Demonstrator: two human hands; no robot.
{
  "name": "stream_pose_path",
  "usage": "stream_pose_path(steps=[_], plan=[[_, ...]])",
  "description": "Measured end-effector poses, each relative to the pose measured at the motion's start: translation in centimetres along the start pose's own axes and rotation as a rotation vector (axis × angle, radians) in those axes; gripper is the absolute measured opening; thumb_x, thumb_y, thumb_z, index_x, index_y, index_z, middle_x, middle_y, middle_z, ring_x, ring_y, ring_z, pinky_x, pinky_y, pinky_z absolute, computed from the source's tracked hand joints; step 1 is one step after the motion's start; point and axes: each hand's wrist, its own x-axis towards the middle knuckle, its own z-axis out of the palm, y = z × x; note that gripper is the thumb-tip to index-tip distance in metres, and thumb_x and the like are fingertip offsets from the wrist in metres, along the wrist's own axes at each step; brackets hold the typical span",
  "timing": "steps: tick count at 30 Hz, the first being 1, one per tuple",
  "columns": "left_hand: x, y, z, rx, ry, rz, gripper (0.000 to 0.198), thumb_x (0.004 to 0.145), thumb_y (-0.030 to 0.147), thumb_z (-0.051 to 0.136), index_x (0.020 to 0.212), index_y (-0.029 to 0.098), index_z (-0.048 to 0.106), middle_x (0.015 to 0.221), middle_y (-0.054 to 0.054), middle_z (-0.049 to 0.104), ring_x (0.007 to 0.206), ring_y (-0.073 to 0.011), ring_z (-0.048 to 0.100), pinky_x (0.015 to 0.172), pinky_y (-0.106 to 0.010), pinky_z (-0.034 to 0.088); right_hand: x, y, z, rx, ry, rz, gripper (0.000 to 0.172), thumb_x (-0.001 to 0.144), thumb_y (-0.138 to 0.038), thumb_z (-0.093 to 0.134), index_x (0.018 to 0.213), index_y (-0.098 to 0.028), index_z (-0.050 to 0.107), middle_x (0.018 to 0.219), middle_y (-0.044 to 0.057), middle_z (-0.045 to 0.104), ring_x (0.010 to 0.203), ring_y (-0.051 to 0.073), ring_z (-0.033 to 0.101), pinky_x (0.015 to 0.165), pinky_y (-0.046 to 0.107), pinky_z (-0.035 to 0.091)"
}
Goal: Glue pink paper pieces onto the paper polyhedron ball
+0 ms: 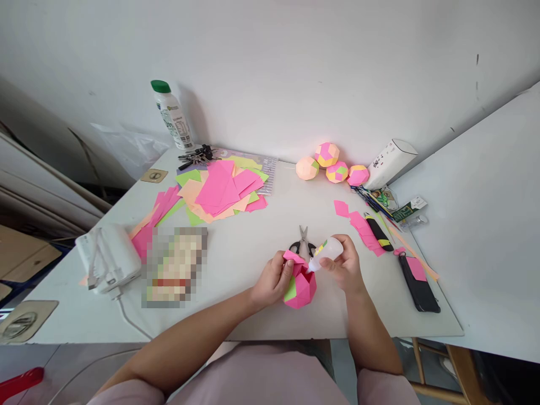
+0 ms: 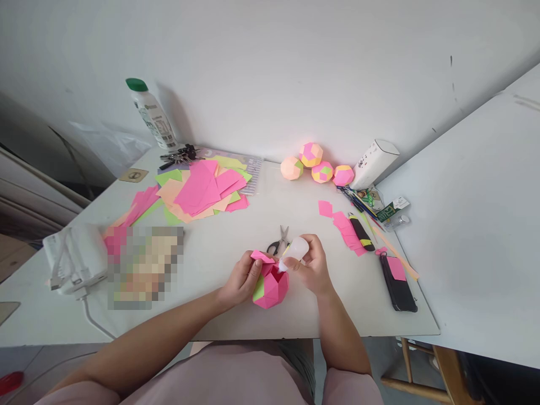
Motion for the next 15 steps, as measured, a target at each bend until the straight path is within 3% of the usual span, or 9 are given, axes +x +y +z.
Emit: stream_pose_path(steps=[4, 9, 12, 15], plan=[[0.0, 0.0, 0.0, -0.009, 0.007, -0.009, 0.031, 0.097, 0.043, 0.029, 0.101, 0.019, 0.048, 0.074, -0.003, 0.060, 0.068, -0.0166, 0.059, 0.073, -0.033, 0.048, 0.3, -0.1, 0.4, 0.098, 0.040, 0.112, 0.043, 0.065, -0.037, 0.081, 0.091, -0.023, 0.050, 0.071, -0.003, 0.060, 0.056, 0.012, 0.057, 0.044, 0.023, 0.047], [0.0, 0.0, 0.0, 0.001, 0.005, -0.018, 0.029, 0.098, 0.041, 0.028, 0.101, 0.019, 0.047, 0.075, -0.003, 0.060, 0.066, -0.0156, 0.057, 0.072, -0.033, 0.048, 1.1, -0.2, -0.7, 0.306, 0.192, 0.117, 0.033, 0.070, -0.043, 0.075, 0.085, -0.021, 0.055, 0.068, -0.002, 0.063, 0.054, 0.014, 0.059, 0.041, 0.026, 0.049], [0.0, 0.0, 0.0, 0.004, 0.011, -0.011, 0.029, 0.098, 0.040, 0.028, 0.101, 0.019, 0.047, 0.077, -0.004, 0.061, 0.066, -0.0151, 0.056, 0.071, -0.033, 0.048, 2.0, 0.4, -2.2, 0.446, 0.263, 0.170, 0.031, 0.074, -0.048, 0.071, 0.076, -0.020, 0.057, 0.066, 0.000, 0.064, 0.059, 0.015, 0.063, 0.048, 0.028, 0.055], [-0.1, 0.0, 0.1, -0.006, 0.013, -0.007, 0.028, 0.098, 0.040, 0.028, 0.101, 0.019, 0.047, 0.077, -0.004, 0.062, 0.065, -0.0145, 0.056, 0.072, -0.033, 0.048, 3.0, 1.4, -3.7, 0.527, 0.342, 0.228, 0.029, 0.071, -0.042, 0.075, 0.071, -0.020, 0.055, 0.063, -0.002, 0.062, 0.062, 0.014, 0.064, 0.065, 0.033, 0.062]])
